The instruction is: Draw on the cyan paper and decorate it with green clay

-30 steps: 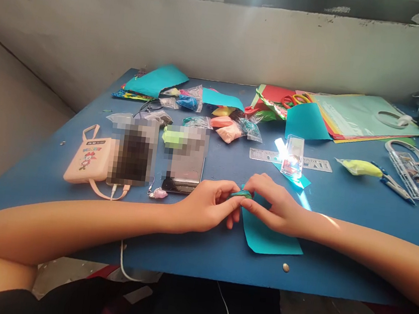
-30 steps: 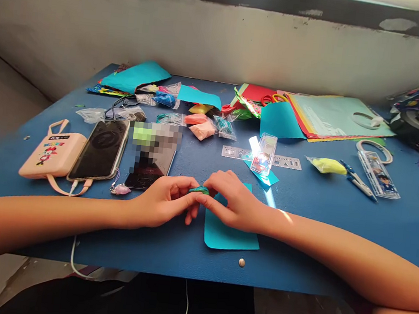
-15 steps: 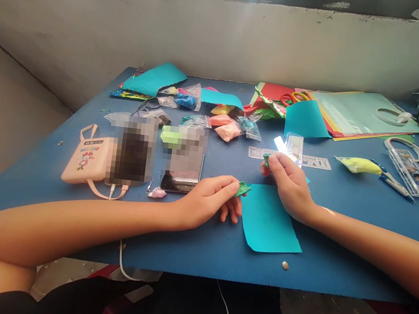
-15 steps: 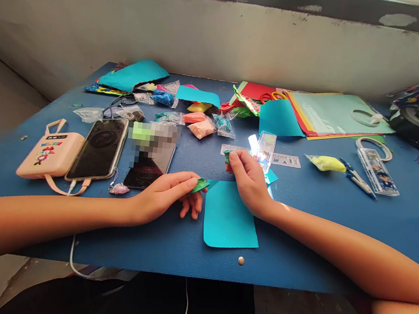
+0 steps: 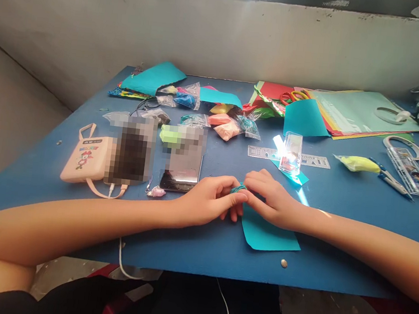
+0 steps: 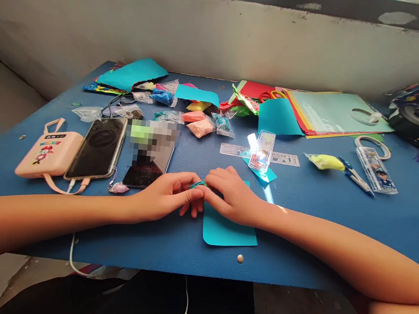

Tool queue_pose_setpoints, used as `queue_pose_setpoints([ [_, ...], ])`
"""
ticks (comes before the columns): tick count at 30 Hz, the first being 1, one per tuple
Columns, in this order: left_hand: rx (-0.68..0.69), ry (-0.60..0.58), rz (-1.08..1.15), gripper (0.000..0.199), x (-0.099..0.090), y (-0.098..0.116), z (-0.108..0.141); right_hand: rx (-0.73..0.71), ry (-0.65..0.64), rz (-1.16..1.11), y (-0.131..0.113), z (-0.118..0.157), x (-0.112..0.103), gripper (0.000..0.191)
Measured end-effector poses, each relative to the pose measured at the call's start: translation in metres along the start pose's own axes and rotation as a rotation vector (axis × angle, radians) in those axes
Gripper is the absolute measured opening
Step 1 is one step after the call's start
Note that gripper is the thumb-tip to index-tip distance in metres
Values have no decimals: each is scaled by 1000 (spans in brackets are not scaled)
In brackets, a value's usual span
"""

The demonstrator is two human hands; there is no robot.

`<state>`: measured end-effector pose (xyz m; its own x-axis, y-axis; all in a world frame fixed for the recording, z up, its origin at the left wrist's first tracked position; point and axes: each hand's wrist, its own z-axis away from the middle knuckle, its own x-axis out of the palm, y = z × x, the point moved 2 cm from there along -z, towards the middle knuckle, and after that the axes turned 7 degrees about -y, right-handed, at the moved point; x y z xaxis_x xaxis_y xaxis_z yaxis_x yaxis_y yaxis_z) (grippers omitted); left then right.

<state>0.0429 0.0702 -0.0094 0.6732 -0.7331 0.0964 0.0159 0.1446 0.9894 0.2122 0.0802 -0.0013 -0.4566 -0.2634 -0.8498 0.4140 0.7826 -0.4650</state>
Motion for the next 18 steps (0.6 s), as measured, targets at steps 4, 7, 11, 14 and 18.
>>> queue_pose_setpoints([
  [4,-16,-7,-20,54,0,0,0,-128,36,-116,-3,0,-1,37],
  [7,-6,-13,-21,52,0,2,1,-147,110,-127,-3,0,-1,33],
  [11,-3,-19,-2,48,-1,2,1,-81,203,-103,-1,1,-1,31],
  [14,-1,1,22,44,-1,1,0,-10,226,-111,1,2,-3,29],
  [18,0,31,57,43,-3,-1,-2,43,316,-134,2,5,-6,29],
])
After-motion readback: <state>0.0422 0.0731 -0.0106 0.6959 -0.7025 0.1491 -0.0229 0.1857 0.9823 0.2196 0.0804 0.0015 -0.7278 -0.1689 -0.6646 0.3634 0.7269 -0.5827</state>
